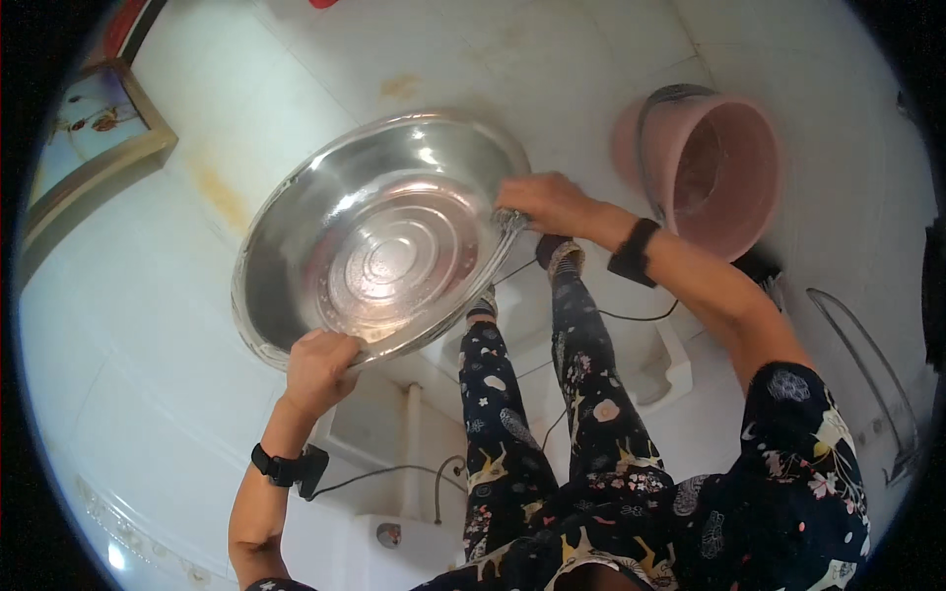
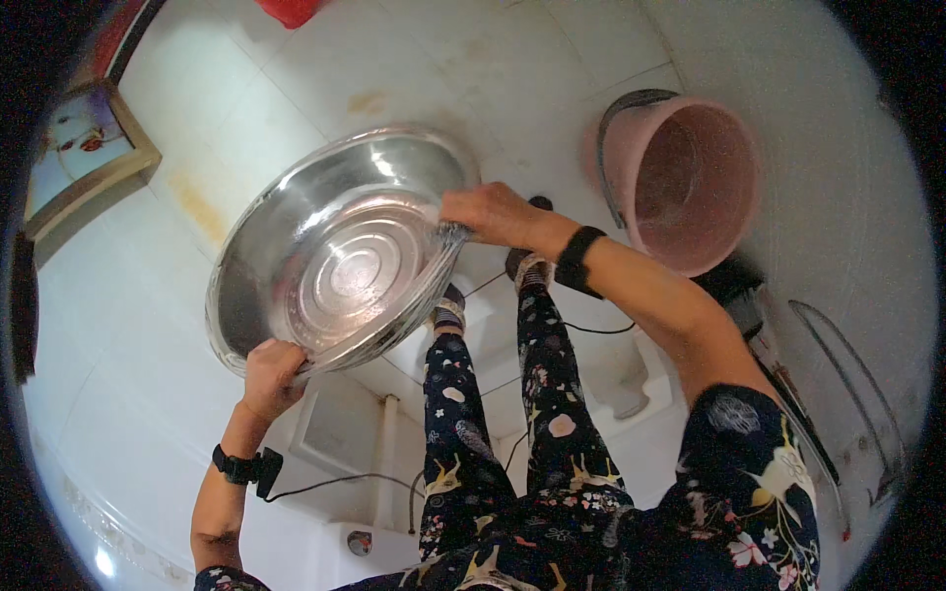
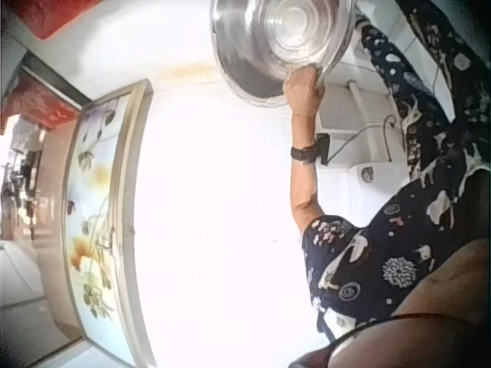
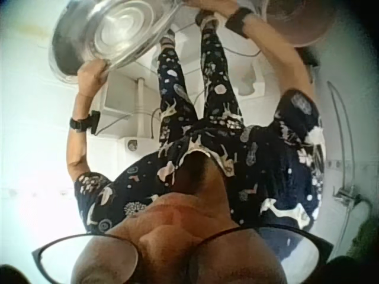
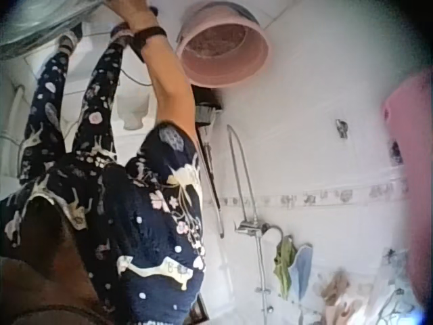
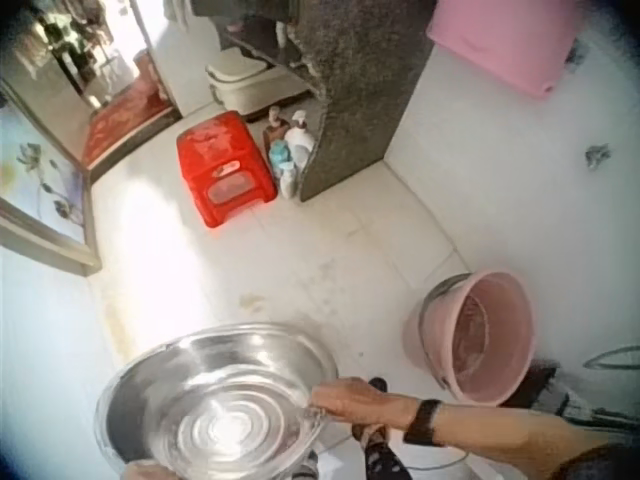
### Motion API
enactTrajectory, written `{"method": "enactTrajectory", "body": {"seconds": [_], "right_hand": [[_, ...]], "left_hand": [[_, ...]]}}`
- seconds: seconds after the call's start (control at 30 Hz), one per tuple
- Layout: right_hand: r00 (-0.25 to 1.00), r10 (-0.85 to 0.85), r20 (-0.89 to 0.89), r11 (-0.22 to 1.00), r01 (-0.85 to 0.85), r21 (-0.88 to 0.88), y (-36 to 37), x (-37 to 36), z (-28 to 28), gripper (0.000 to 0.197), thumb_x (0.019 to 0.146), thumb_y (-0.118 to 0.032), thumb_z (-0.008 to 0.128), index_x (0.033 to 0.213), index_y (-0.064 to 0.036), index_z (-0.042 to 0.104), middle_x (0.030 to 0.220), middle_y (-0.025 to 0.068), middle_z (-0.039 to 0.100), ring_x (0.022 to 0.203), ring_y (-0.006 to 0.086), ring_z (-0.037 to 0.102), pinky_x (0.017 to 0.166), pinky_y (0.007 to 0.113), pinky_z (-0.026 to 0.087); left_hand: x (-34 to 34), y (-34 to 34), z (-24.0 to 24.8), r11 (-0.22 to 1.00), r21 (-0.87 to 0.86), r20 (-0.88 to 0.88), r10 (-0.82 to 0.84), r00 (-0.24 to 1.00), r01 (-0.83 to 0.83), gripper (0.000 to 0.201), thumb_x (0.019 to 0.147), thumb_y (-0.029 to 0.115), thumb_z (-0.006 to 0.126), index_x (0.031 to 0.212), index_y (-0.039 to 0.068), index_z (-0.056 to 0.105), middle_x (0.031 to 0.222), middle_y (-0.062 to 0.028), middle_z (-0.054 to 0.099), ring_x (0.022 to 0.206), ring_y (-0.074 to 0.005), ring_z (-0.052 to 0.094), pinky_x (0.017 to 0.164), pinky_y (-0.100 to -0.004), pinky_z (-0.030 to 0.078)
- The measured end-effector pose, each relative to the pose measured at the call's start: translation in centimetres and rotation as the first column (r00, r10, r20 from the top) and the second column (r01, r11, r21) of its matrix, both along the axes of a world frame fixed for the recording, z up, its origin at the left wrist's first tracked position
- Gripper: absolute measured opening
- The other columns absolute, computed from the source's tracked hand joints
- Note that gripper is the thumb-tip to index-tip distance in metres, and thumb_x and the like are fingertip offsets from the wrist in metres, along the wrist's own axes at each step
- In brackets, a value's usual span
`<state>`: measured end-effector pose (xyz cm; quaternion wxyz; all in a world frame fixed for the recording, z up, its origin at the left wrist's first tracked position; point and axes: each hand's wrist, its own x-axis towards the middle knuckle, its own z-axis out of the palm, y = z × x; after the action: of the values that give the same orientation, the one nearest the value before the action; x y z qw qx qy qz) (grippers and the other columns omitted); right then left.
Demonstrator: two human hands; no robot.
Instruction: Wash a large metal basin with a scouring pad.
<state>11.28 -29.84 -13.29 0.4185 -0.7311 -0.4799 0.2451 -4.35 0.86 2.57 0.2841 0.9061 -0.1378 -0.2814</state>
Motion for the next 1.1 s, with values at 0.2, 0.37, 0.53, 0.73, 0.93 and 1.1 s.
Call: {"method": "enactTrajectory", "body": {"seconds": [0.2, 0.37, 0.53, 0.73, 0.93, 1.1], "right_hand": [[0.991, -0.115, -0.060, 0.993, 0.117, 0.031, 6.7, -5.5, 4.9, 0.022, 0.065, -0.012, 0.065, 0.083, -0.0099, 0.053, 0.080, 0.0067, 0.054, 0.075, 0.0269, 0.058, 0.063, 0.037, 0.050], [0.995, 0.019, -0.097, 1.000, -0.016, 0.023, 4.5, -4.5, 4.5, 0.026, 0.066, -0.009, 0.063, 0.090, -0.0100, 0.053, 0.086, 0.0072, 0.053, 0.079, 0.0274, 0.057, 0.064, 0.037, 0.049], [0.993, 0.073, -0.094, 0.995, -0.079, -0.057, -2.6, 0.7, -0.5, 0.036, 0.062, -0.010, 0.068, 0.095, -0.0099, 0.053, 0.088, 0.0088, 0.053, 0.082, 0.0287, 0.056, 0.066, 0.038, 0.048], [0.995, -0.077, 0.065, 0.987, 0.067, 0.144, 7.5, -6.0, 5.9, 0.007, 0.070, -0.010, 0.056, 0.074, -0.0098, 0.050, 0.077, 0.0051, 0.049, 0.069, 0.0217, 0.057, 0.056, 0.033, 0.048], [0.987, 0.073, 0.144, 0.982, -0.097, 0.164, 2.3, 0.0, 1.4, 0.006, 0.073, -0.010, 0.056, 0.077, -0.0083, 0.051, 0.077, 0.0065, 0.051, 0.072, 0.0236, 0.059, 0.059, 0.035, 0.051], [0.981, 0.171, 0.092, 0.985, -0.166, -0.056, -0.2, 2.3, -2.0, 0.013, 0.072, -0.011, 0.058, 0.081, -0.0067, 0.050, 0.077, 0.0097, 0.051, 0.071, 0.0282, 0.057, 0.059, 0.038, 0.050]], "left_hand": [[1.1, -3.1, -0.2, 0.977, 0.195, 0.154, 0.060, 0.986, -0.090, 0.017, 0.060, 0.003, 0.059, 0.074, 0.009, 0.053, 0.058, -0.0050, 0.053, 0.052, -0.0257, 0.054, 0.047, -0.0370, 0.042], [0.8, -1.4, 0.5, 0.991, 0.132, 0.137, 0.014, 0.991, -0.033, 0.018, 0.057, 0.002, 0.058, 0.072, 0.010, 0.051, 0.055, -0.0046, 0.049, 0.052, -0.0248, 0.052, 0.048, -0.0362, 0.041], [0.9, -0.6, 0.8, 0.999, -0.032, 0.039, 0.020, 0.999, -0.019, 0.021, 0.052, 0.003, 0.061, 0.069, 0.010, 0.051, 0.054, -0.0052, 0.049, 0.052, -0.0261, 0.052, 0.050, -0.0375, 0.040], [0.9, -4.7, -0.3, 0.975, 0.191, 0.109, 0.094, 0.990, -0.114, 0.020, 0.055, 0.003, 0.062, 0.067, 0.009, 0.047, 0.055, -0.0072, 0.049, 0.052, -0.0293, 0.051, 0.049, -0.0375, 0.039], [-0.2, -2.3, 0.0, 0.997, 0.080, 0.056, 0.008, 0.998, -0.013, 0.019, 0.053, 0.002, 0.059, 0.066, 0.009, 0.047, 0.056, -0.0064, 0.050, 0.053, -0.0277, 0.052, 0.050, -0.0370, 0.040], [-0.5, -1.3, 0.9, 0.997, 0.057, 0.007, 0.052, 0.999, -0.053, 0.018, 0.054, 0.004, 0.060, 0.069, 0.011, 0.051, 0.058, -0.0058, 0.052, 0.054, -0.0275, 0.054, 0.051, -0.0373, 0.041]]}}
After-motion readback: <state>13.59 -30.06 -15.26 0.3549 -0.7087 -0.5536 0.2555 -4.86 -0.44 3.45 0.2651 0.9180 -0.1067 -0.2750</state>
